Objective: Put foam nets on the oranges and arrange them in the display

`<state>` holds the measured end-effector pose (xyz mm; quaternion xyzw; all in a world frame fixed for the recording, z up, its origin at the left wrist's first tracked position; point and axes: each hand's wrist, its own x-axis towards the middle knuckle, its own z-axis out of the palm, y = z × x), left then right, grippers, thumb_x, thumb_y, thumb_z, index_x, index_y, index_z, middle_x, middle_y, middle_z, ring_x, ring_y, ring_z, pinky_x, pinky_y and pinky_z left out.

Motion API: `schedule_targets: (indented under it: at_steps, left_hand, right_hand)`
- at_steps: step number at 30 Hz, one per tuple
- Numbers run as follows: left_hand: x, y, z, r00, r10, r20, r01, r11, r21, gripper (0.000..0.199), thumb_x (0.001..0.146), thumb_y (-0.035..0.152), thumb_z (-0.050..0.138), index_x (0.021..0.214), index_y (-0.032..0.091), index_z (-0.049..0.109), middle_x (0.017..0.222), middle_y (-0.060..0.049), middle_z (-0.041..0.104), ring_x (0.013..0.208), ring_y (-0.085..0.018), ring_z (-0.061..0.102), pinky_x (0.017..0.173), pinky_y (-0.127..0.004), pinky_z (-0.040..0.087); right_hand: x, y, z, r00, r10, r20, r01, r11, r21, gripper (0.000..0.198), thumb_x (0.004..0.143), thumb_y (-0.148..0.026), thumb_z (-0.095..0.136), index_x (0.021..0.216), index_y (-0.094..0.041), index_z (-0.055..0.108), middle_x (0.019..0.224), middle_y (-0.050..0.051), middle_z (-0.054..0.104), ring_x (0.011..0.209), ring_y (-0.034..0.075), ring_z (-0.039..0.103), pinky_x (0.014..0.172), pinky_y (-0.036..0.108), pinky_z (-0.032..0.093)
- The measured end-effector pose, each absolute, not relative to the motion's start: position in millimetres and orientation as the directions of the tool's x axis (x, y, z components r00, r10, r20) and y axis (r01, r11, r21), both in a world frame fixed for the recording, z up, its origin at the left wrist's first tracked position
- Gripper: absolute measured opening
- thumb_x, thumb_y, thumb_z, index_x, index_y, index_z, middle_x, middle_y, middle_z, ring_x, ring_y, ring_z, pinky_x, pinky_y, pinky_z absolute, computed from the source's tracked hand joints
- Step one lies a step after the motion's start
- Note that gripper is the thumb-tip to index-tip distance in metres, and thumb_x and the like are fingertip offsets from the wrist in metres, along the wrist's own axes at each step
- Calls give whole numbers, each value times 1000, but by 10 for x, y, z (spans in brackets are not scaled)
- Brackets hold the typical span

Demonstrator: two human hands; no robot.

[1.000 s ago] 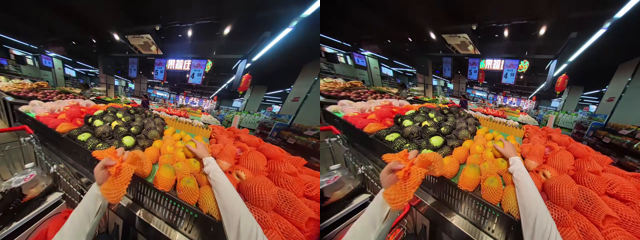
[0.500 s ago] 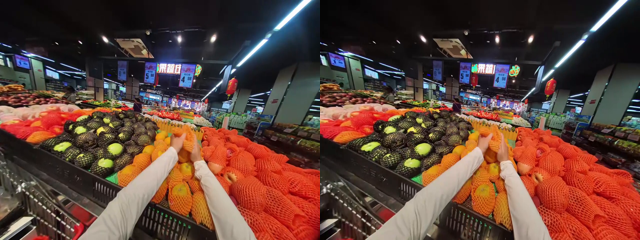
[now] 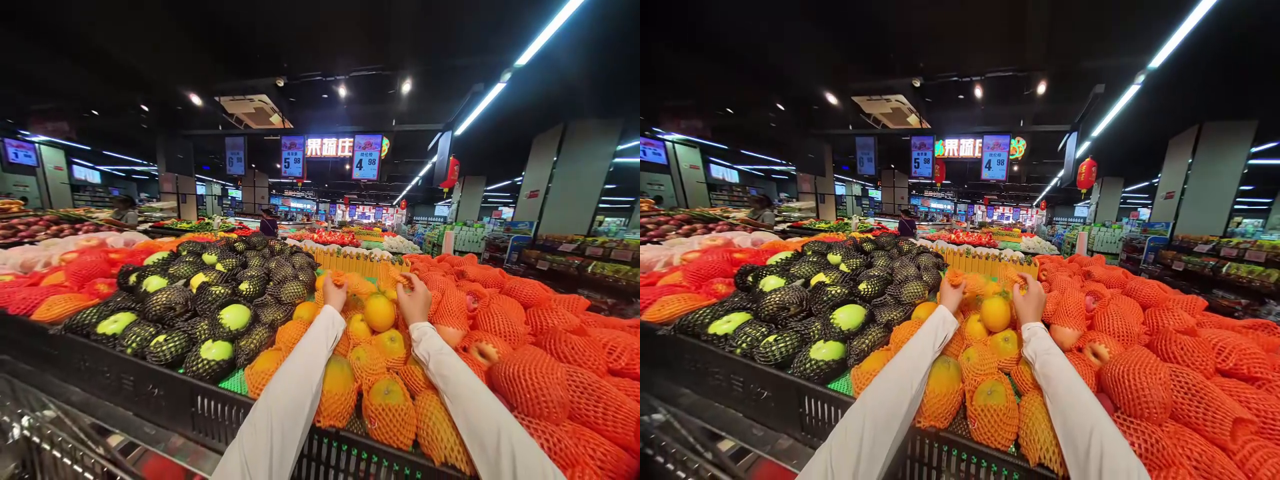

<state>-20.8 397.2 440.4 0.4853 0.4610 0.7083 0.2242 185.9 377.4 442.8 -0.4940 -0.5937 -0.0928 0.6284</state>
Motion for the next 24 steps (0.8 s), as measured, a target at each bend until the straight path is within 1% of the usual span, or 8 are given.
schedule_targets:
  at_steps: [3,5,8,12,15,18,21,24]
  left_hand:
    - [-346,3931,4397,-544,715,439,241,-368,898,32,73,5,63,97,22,50,124,-13,53,124,-27,56,112,-42,40]
    - [-349,3917,4386,-510,752,417,366,-249,897,37,75,11,65,107,20,50,132,-16,48,128,-30,54,113,-43,39]
    - [-257,3936,4359,-289,887,362,502,-181,846,66,74,19,70,133,14,41,142,-22,47,137,-35,46,117,-44,33]
    - [-167,3964,4334,-28,933,359,518,-293,803,99,73,14,65,158,15,15,158,-19,38,148,-36,32,122,-46,26]
    - [-161,3939,4360,21,901,433,543,-374,752,82,75,7,55,153,24,39,164,-10,33,152,-33,25,125,-46,21]
    - [-163,3902,4411,23,853,522,514,-458,725,52,80,10,46,123,25,72,166,-2,30,154,-30,20,128,-44,15]
    - [-160,3885,4460,0,802,598,360,-558,748,42,84,16,43,103,22,80,158,-3,46,150,-28,30,128,-43,17]
    - [-150,3868,4503,-17,726,688,81,-685,724,35,82,19,49,101,21,79,146,-5,59,144,-26,42,126,-42,22]
  right_hand:
    - [1916,3776,4437,293,401,868,764,447,-465,29,72,-30,52,95,-19,66,100,13,74,97,29,63,91,44,48]
    - [1937,3788,4433,306,385,871,768,440,-464,27,68,-27,52,92,-19,61,99,13,72,96,29,62,90,44,48]
    - [1933,3795,4431,323,376,868,740,471,-480,32,68,-25,51,99,-19,58,103,13,70,96,28,62,90,44,48]
    - [1878,3764,4448,275,343,898,730,533,-427,48,71,-21,52,118,-19,58,114,13,69,104,26,62,95,44,49]
    - [1828,3731,4468,233,321,918,751,540,-379,50,76,-20,48,125,-17,59,115,15,69,103,26,63,96,45,50]
    - [1778,3696,4485,170,311,935,747,578,-328,46,87,-27,45,130,-17,58,121,16,69,107,27,64,98,47,51]
    - [1731,3653,4498,56,310,949,735,631,-249,48,93,-31,42,139,-21,54,125,14,69,112,26,64,99,46,52]
    - [1686,3600,4513,-85,307,948,753,643,-141,53,95,-28,40,147,-25,46,115,12,71,104,25,65,94,45,54]
